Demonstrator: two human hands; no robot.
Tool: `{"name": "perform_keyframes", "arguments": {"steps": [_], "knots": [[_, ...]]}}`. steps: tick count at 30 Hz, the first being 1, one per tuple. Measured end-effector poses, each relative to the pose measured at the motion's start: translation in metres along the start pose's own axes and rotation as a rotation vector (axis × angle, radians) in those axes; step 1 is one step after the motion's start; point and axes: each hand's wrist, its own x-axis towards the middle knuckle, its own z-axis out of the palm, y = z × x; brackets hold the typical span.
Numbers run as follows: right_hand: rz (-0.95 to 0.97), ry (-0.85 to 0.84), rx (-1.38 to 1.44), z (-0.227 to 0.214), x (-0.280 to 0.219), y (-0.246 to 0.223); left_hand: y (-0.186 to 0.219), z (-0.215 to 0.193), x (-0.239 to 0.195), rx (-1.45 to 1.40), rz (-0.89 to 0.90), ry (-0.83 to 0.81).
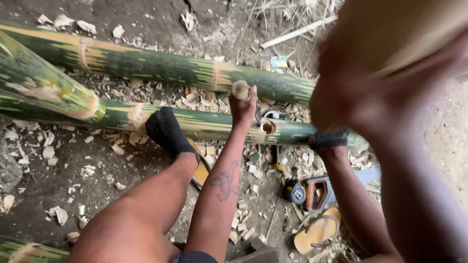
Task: The person uses a knife to carve the end of a bamboo pole, then switches to a saw to cut the pole. They then use a chisel and a wooden mallet to hollow out the inside of the bamboo pole.
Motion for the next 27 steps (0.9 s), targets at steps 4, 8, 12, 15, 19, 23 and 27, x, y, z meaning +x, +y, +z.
{"name": "perform_keyframes", "arguments": {"steps": [4,8,12,15,19,23,27], "knots": [[0.105,-0.361,-0.094,0.030,-0.002,-0.004,0.009,0.006,-0.001,0.359,0.449,0.038],[0.049,-0.152,0.108,-0.016,-0.005,-0.009,0.016,0.005,-0.004,0.092,0.168,0.048],[-0.117,0.293,0.344,-0.061,-0.012,-0.004,0.005,0.013,-0.002,0.022,0.094,0.030],[-0.023,0.248,0.220,-0.027,-0.010,-0.004,-0.021,0.011,0.000,0.043,0.086,0.011],[0.270,-0.214,0.044,0.038,-0.016,-0.008,-0.048,0.009,-0.014,0.221,0.290,-0.095],[0.358,-0.372,0.123,0.045,-0.031,-0.003,-0.058,0.039,-0.050,0.290,0.310,-0.193],[0.498,-0.094,0.357,0.030,-0.065,0.008,-0.036,0.033,-0.087,-0.039,-0.040,-0.161]]}}
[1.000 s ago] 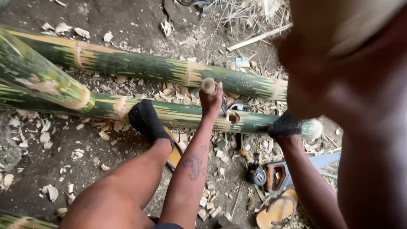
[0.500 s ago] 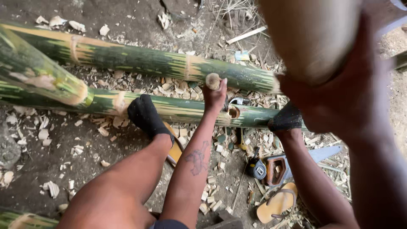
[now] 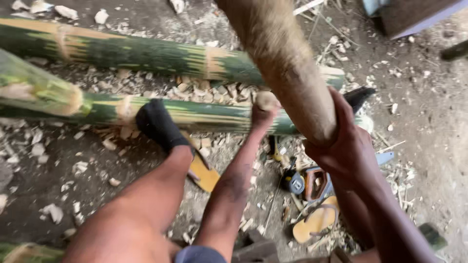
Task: The person uses a knife to carve the end of a bamboo pole, then switches to a saw to cut the pole. They then use a chisel and a wooden mallet to hollow out the inside of the bamboo pole.
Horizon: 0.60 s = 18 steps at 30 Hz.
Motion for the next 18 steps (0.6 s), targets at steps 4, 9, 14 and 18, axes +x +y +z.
{"name": "perform_keyframes", "arguments": {"steps": [4,9,14,18], "knots": [[-0.093,0.195,0.248,0.023,-0.009,0.037,0.064,-0.054,0.061,-0.258,-0.142,0.284],[0.050,0.056,0.350,0.121,-0.039,0.106,0.120,-0.087,0.057,-0.439,0.115,0.354],[0.271,-0.136,0.247,0.184,-0.045,0.148,0.130,-0.078,0.040,-0.523,0.128,0.420],[0.516,-0.329,0.329,0.189,-0.042,0.157,0.122,-0.078,0.037,-0.450,0.164,0.423]]}}
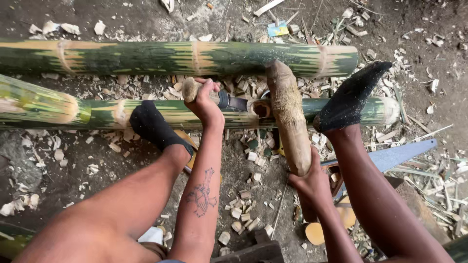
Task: The person uses a knife to carve the end of a bamboo pole, then switches to a saw to cut the pole. They then use a chisel and a wooden mallet to hollow out the inside of the bamboo pole.
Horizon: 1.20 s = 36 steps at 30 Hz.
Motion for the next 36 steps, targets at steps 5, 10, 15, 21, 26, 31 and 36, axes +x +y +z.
{"name": "perform_keyframes", "arguments": {"steps": [5,10,15,21,26,31,36], "knots": [[-0.158,0.101,-0.080,0.001,-0.004,-0.014,0.002,-0.006,0.008,0.014,-0.017,0.034],[-0.136,0.083,-0.053,-0.003,-0.012,-0.020,-0.003,-0.009,0.006,0.010,0.003,0.028],[-0.108,0.079,-0.031,-0.007,-0.016,-0.028,-0.007,-0.009,0.006,-0.016,-0.034,0.033],[-0.091,0.076,-0.033,-0.006,-0.023,-0.034,-0.004,-0.006,-0.002,0.023,-0.005,0.038],[-0.122,0.079,-0.030,-0.008,-0.021,-0.036,-0.003,0.002,-0.001,0.055,-0.012,-0.054],[0.081,-0.034,0.028,-0.008,-0.027,-0.039,-0.010,0.010,0.011,0.191,-0.005,-0.248],[-0.166,0.027,0.017,-0.044,-0.054,-0.080,-0.020,0.009,-0.002,0.250,0.077,-0.141]]}}
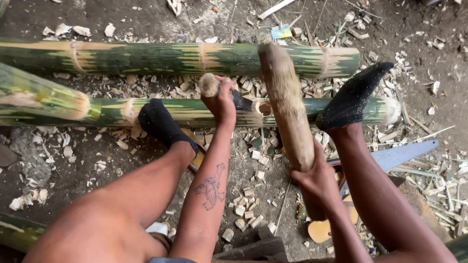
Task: The person uses a knife to carve the end of a bamboo pole, then switches to a saw to cut the pole. They then use a chisel and a wooden mallet to hollow out the inside of the bamboo pole.
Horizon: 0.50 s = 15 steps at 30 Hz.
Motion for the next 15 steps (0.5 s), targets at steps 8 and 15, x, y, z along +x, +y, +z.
{"name": "perform_keyframes", "arguments": {"steps": [8,15], "knots": [[-0.792,0.363,0.040,-0.095,-0.051,-0.123,-0.007,-0.002,-0.005,0.038,-0.084,0.029],[-1.019,0.340,-0.468,-0.073,-0.032,-0.177,-0.034,0.003,0.005,0.049,-0.074,0.037]]}}
